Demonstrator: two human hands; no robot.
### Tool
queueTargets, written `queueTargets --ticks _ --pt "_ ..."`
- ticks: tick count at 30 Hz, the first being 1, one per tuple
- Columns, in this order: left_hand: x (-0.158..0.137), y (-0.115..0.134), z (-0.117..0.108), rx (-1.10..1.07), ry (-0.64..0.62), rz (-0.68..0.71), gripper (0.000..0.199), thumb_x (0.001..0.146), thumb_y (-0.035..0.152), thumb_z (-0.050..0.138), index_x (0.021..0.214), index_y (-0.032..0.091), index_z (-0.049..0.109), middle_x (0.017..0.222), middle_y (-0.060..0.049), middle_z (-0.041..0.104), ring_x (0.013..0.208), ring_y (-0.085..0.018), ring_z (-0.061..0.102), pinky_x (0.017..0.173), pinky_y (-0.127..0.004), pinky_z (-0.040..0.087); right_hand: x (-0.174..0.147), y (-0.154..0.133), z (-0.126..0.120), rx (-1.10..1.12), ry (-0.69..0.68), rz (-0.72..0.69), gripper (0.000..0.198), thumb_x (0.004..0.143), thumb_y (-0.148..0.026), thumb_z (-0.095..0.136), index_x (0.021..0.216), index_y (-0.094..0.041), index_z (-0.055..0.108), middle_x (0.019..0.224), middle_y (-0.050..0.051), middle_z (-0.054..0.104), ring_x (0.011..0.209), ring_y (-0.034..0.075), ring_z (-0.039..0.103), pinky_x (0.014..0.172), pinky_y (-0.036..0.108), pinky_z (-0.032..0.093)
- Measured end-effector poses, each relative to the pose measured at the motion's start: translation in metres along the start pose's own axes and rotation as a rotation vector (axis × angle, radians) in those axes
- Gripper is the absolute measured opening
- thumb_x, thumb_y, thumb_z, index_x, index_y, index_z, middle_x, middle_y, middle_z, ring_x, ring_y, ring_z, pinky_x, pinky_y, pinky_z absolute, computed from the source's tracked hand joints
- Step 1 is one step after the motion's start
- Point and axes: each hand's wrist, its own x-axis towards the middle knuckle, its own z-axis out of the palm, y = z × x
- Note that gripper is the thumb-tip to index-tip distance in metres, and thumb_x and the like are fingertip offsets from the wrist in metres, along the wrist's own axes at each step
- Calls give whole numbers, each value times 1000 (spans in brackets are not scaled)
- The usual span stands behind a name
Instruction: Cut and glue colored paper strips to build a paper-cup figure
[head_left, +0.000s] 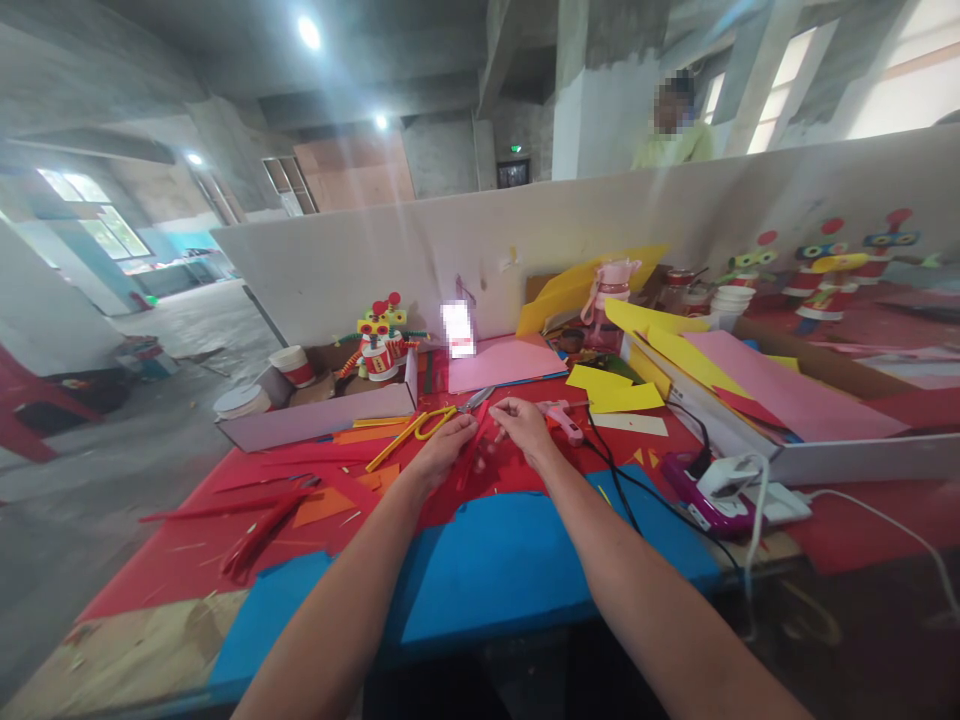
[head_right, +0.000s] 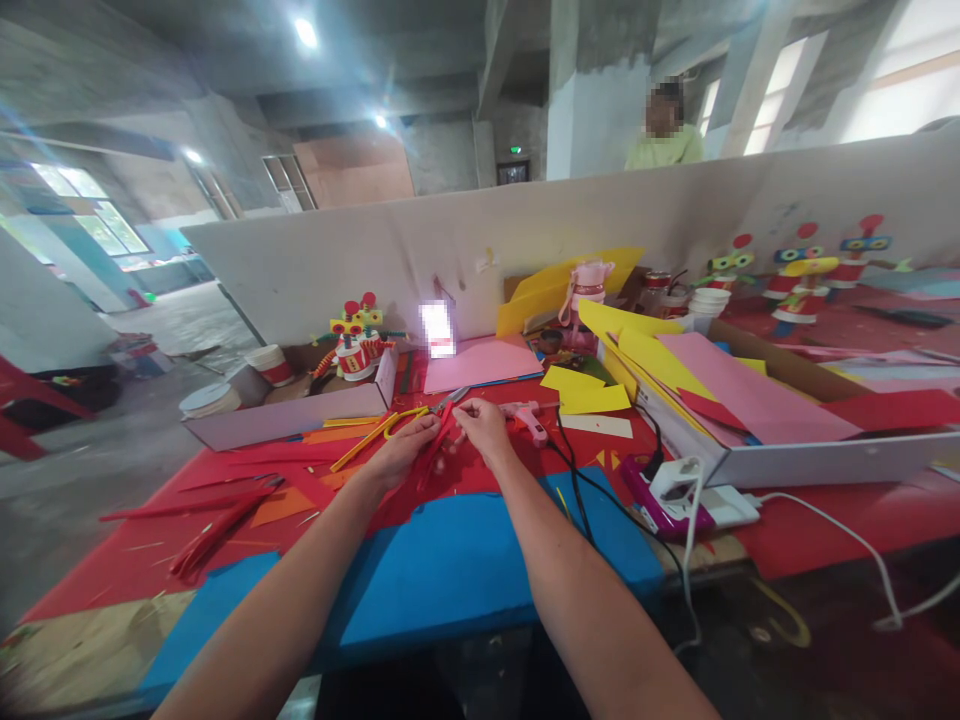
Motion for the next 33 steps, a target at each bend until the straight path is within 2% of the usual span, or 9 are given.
queueTargets --ticks 2,4,9,15,21,25,31,33 --pt "-1 0 2 15 -32 -1 27 80 38 63 81 19 44 63 0 64 37 -9 48 37 -20 39 0 0 0 37 30 12 23 65 -38 69 67 -19 57 54 -5 53 41 9 50 40 22 42" --pt "-1 1 2 1 -38 -14 26 82 37 61 80 20 42 58 3 60 33 -6 38 33 -17 32 0 -3 1 133 5 50 25 62 -39 72 68 -19 58 54 -6 52 43 8 48 43 22 44" --pt "0 1 -2 -73 -40 -15 22 84 36 59 84 20 44 58 4 56 33 -5 33 33 -16 30 -5 -13 1 373 -165 170 34 53 -37 81 76 -18 65 58 -6 54 51 6 46 55 22 48" --pt "-4 6 1 -83 -49 -17 21 84 37 58 85 18 49 56 3 55 33 -4 31 33 -16 27 -7 -12 1 358 -194 123 35 53 -37 82 77 -18 65 67 -5 58 55 6 48 58 23 46" --pt "-7 9 5 -63 -85 -35 34 86 51 53 90 17 51 59 3 55 33 -3 29 33 -16 23 -6 -11 1 296 -199 105 34 57 -41 78 75 -18 61 59 -6 54 54 8 49 58 23 43" --pt "-8 8 5 -20 -107 -35 32 83 48 61 92 19 51 60 5 55 34 -2 30 33 -14 20 -7 -13 0 244 -191 92 36 58 -45 76 76 -18 60 59 -6 54 54 8 49 56 22 42" --pt "-5 3 3 -21 -105 -14 38 84 54 55 91 18 52 62 3 57 35 -4 37 33 -17 27 -5 -10 0 233 -187 89 39 54 -45 78 76 -19 59 58 -6 55 54 9 50 56 23 42" --pt "-3 1 2 -24 -106 12 35 84 52 57 91 18 51 62 3 57 35 -5 38 32 -17 28 -4 -9 0 251 -176 100 39 56 -48 78 73 -19 59 56 -6 54 52 10 50 55 23 42"
